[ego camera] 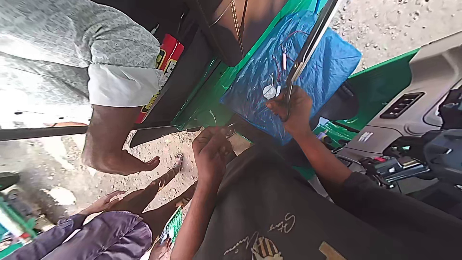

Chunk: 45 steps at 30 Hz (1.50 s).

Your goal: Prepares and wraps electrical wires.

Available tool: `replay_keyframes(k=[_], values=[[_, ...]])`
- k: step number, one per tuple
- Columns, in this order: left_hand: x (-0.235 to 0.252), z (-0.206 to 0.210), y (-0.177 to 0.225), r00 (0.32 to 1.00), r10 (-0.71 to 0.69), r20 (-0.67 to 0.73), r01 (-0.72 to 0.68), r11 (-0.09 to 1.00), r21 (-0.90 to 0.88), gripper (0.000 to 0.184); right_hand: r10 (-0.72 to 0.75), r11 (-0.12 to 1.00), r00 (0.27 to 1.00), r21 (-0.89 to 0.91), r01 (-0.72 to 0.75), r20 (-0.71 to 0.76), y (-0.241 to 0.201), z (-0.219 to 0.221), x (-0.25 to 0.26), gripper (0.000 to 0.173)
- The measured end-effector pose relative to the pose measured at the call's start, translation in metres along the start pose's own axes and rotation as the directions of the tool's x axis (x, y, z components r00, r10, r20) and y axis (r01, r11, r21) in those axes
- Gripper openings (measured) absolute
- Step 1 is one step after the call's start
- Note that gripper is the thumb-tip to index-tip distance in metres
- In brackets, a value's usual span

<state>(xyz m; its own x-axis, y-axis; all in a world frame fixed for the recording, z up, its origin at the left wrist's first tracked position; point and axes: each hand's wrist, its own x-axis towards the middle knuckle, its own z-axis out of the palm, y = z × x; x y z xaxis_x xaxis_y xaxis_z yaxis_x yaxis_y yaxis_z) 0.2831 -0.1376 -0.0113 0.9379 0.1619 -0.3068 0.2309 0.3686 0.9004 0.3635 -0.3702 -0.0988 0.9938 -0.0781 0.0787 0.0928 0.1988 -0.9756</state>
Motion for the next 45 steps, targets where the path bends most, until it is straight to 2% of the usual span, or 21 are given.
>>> replay_keyframes(k=[3,7,13,18,26,32,37,41,43,45], values=[[0.001,0.002,0.001,0.999,-0.045,0.024,0.047,0.995,-0.086,0.017,0.01,0.992,0.999,-0.127,-0.014,-0.032,0.02,-0.019,-0.001,0.033],[0.0,0.004,0.008,0.991,-0.116,0.073,0.13,0.966,-0.225,0.02,0.124,0.977,0.983,-0.156,-0.145,-0.137,0.04,-0.032,-0.012,0.034],[0.0,0.007,0.012,0.968,-0.183,0.173,0.241,0.876,-0.418,0.022,0.274,0.925,0.895,-0.16,-0.346,-0.352,0.066,-0.051,-0.023,0.036],[0.001,0.009,0.012,0.949,-0.186,0.253,0.291,0.823,-0.488,0.022,0.356,0.84,0.799,-0.208,-0.501,-0.484,0.102,-0.073,-0.025,0.041],[-0.002,0.011,0.011,0.941,-0.161,0.299,0.305,0.789,-0.534,0.026,0.405,0.619,0.733,-0.426,-0.66,-0.546,0.142,-0.097,-0.029,0.05],[-0.002,0.012,0.009,0.945,-0.159,0.287,0.297,0.787,-0.541,0.025,0.45,0.431,0.708,-0.563,-0.706,-0.544,0.162,-0.106,-0.029,0.055],[-0.002,0.016,0.009,0.979,-0.088,0.184,0.157,0.902,-0.402,0.017,0.524,0.258,0.687,-0.674,-0.692,-0.504,0.171,-0.11,-0.03,0.048],[-0.002,0.017,0.008,0.99,-0.001,0.139,0.037,0.965,-0.261,0.011,0.587,0.214,0.707,-0.767,-0.606,-0.395,0.17,-0.109,-0.031,0.043],[-0.002,0.018,0.007,0.992,0.039,0.123,-0.014,0.98,-0.199,0.008,0.639,0.142,0.689,-0.828,-0.543,-0.342,0.16,-0.103,-0.027,0.041],[-0.002,0.02,0.007,0.99,0.081,0.119,-0.063,0.987,-0.15,0.006,0.675,0.072,0.688,-0.905,-0.42,-0.266,0.145,-0.092,-0.021,0.034]])
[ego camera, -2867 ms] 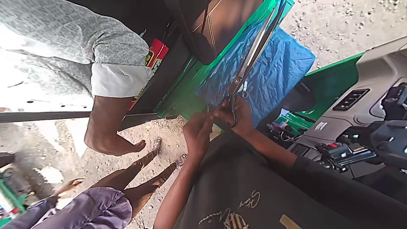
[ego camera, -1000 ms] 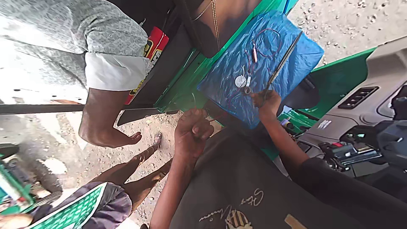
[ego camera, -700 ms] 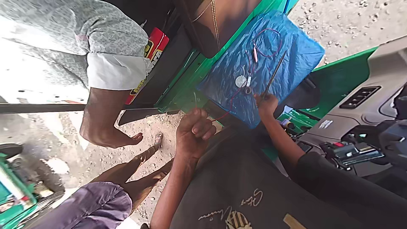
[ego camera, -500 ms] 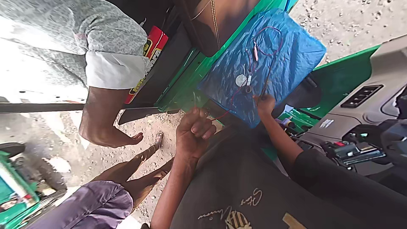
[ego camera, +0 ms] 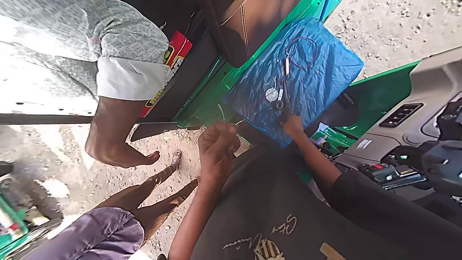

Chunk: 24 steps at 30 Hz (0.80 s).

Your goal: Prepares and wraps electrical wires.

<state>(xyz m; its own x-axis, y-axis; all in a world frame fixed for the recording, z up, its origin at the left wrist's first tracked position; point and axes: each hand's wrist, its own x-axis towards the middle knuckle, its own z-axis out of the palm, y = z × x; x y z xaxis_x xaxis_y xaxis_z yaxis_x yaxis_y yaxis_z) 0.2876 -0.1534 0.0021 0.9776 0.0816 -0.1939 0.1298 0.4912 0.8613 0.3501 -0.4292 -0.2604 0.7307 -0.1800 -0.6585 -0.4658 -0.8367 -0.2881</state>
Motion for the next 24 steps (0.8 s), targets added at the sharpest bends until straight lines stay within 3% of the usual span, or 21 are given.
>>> replay_keyframes(k=[2,4,6,8,10,13,20,24], values=[[0.0,0.001,0.0,0.999,0.042,0.007,-0.042,0.998,0.051,0.004,-0.174,0.984,0.985,-0.031,0.174,-0.02,-0.02,-0.017,-0.023,0.027],[-0.001,0.002,0.0,0.997,0.073,0.02,-0.075,0.991,0.107,0.004,-0.448,0.87,0.886,0.169,0.462,-0.119,-0.046,-0.042,-0.057,0.025],[-0.002,0.003,-0.001,0.995,0.097,0.03,-0.101,0.983,0.152,0.004,-0.614,0.565,0.754,0.535,0.627,-0.234,-0.079,-0.068,-0.099,0.02],[-0.002,0.004,-0.001,0.992,0.118,0.045,-0.124,0.977,0.176,0.006,-0.693,0.179,0.653,0.805,0.566,-0.304,-0.108,-0.091,-0.141,0.022],[-0.004,0.004,-0.001,0.989,0.133,0.057,-0.142,0.973,0.18,0.007,-0.72,0.023,0.594,0.843,0.537,-0.359,-0.123,-0.107,-0.173,0.019],[-0.004,0.003,0.002,0.987,0.143,0.073,-0.154,0.972,0.177,0.007,-0.714,-0.049,0.55,0.815,0.577,-0.432,-0.13,-0.114,-0.186,0.018],[-0.007,-0.001,0.004,0.996,0.057,0.072,-0.067,0.986,0.151,0.004,-0.84,-0.067,0.322,0.672,0.737,-0.437,-0.13,-0.129,-0.179,0.021],[-0.007,-0.003,0.002,0.997,-0.03,0.071,0.024,0.995,0.093,0.008,-0.852,-0.064,0.323,0.695,0.716,-0.412,-0.134,-0.132,-0.179,0.02]])
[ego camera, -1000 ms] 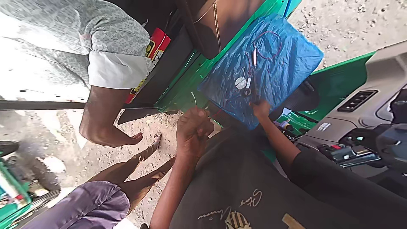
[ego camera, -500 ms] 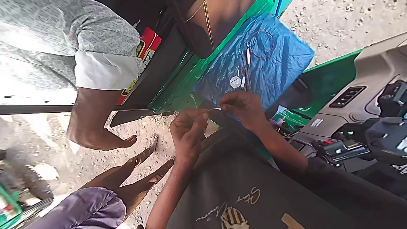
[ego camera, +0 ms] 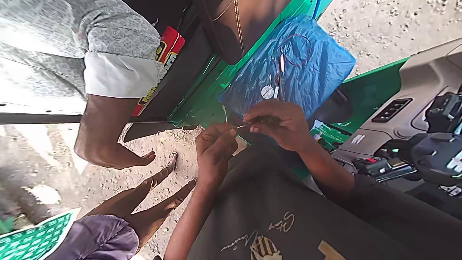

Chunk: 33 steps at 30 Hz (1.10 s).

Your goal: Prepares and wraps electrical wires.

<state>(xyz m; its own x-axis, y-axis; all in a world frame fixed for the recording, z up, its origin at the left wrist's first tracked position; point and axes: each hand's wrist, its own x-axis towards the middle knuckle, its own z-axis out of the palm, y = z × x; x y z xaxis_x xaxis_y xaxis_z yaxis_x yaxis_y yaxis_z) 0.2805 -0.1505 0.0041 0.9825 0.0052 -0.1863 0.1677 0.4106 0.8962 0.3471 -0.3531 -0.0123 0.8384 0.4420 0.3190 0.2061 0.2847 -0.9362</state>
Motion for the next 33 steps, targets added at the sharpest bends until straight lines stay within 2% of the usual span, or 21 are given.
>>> replay_keyframes(k=[5,10,21,33], values=[[0.0,0.0,0.0,0.998,-0.066,-0.001,0.065,0.997,-0.049,0.011,0.06,0.998,0.997,0.021,-0.059,-0.051,-0.001,0.009,0.001,0.019],[0.0,-0.003,-0.002,0.994,-0.107,0.001,0.107,0.989,-0.106,0.012,0.057,0.997,0.996,0.05,-0.054,-0.067,0.001,0.015,0.002,0.018],[-0.001,-0.002,-0.001,0.994,-0.11,-0.017,0.109,0.99,-0.091,0.012,0.041,0.999,0.991,-0.014,-0.044,-0.125,0.0,0.021,0.003,0.011],[-0.003,-0.003,-0.005,0.985,-0.175,-0.012,0.167,0.958,-0.234,0.014,0.101,0.994,0.981,0.067,-0.091,-0.163,0.008,0.028,-0.004,0.01]])
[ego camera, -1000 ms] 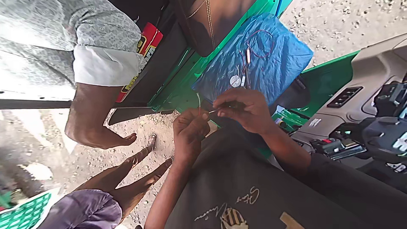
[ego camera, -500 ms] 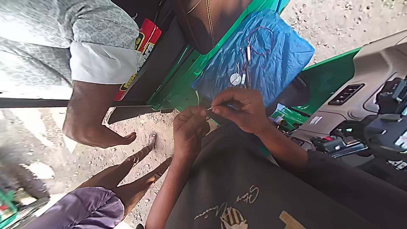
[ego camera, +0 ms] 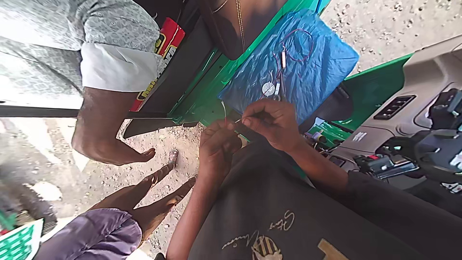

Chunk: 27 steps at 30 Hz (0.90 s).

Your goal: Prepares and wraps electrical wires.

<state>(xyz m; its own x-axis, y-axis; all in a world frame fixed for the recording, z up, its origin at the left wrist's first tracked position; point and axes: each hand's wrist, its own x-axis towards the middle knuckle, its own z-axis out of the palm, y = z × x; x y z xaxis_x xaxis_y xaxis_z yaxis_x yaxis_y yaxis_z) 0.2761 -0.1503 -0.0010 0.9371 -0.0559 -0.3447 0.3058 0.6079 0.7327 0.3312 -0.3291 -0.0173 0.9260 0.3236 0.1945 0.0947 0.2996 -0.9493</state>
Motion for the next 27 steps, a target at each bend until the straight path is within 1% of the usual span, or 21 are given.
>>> replay_keyframes(k=[4,7,12,17,20,22,25,27], values=[[0.001,0.002,-0.003,0.996,-0.086,-0.009,0.083,0.983,-0.164,0.017,0.034,0.999,0.999,0.033,-0.033,-0.015,0.003,0.006,-0.006,0.009],[0.002,0.002,-0.007,0.995,-0.093,-0.021,0.087,0.974,-0.207,0.019,0.053,0.997,0.998,0.05,-0.051,-0.032,0.008,0.012,-0.011,0.009],[0.001,0.008,-0.011,0.995,0.025,-0.1,-0.033,0.996,-0.08,0.015,0.066,0.997,0.995,0.048,-0.062,-0.077,0.013,0.022,-0.015,0.008],[0.0,0.013,-0.012,0.981,0.147,-0.124,-0.138,0.988,0.075,0.011,0.088,0.995,0.992,0.059,-0.083,-0.085,0.014,0.022,-0.017,0.011],[0.0,0.013,-0.009,0.962,0.244,-0.124,-0.215,0.955,0.205,0.009,0.086,0.995,0.994,0.05,-0.082,-0.07,0.017,0.013,-0.018,0.024],[0.0,0.012,-0.007,0.949,0.293,-0.112,-0.255,0.929,0.267,0.007,0.089,0.996,0.992,0.04,-0.086,-0.086,0.017,0.004,-0.017,0.03],[-0.001,0.01,-0.007,0.934,0.348,-0.084,-0.303,0.894,0.331,0.006,0.065,0.998,0.991,-0.002,-0.066,-0.118,0.011,-0.006,-0.016,0.034],[-0.001,0.009,-0.008,0.92,0.387,-0.055,-0.338,0.858,0.387,0.006,0.029,0.999,0.992,-0.038,-0.034,-0.12,0.008,-0.009,-0.016,0.031]])
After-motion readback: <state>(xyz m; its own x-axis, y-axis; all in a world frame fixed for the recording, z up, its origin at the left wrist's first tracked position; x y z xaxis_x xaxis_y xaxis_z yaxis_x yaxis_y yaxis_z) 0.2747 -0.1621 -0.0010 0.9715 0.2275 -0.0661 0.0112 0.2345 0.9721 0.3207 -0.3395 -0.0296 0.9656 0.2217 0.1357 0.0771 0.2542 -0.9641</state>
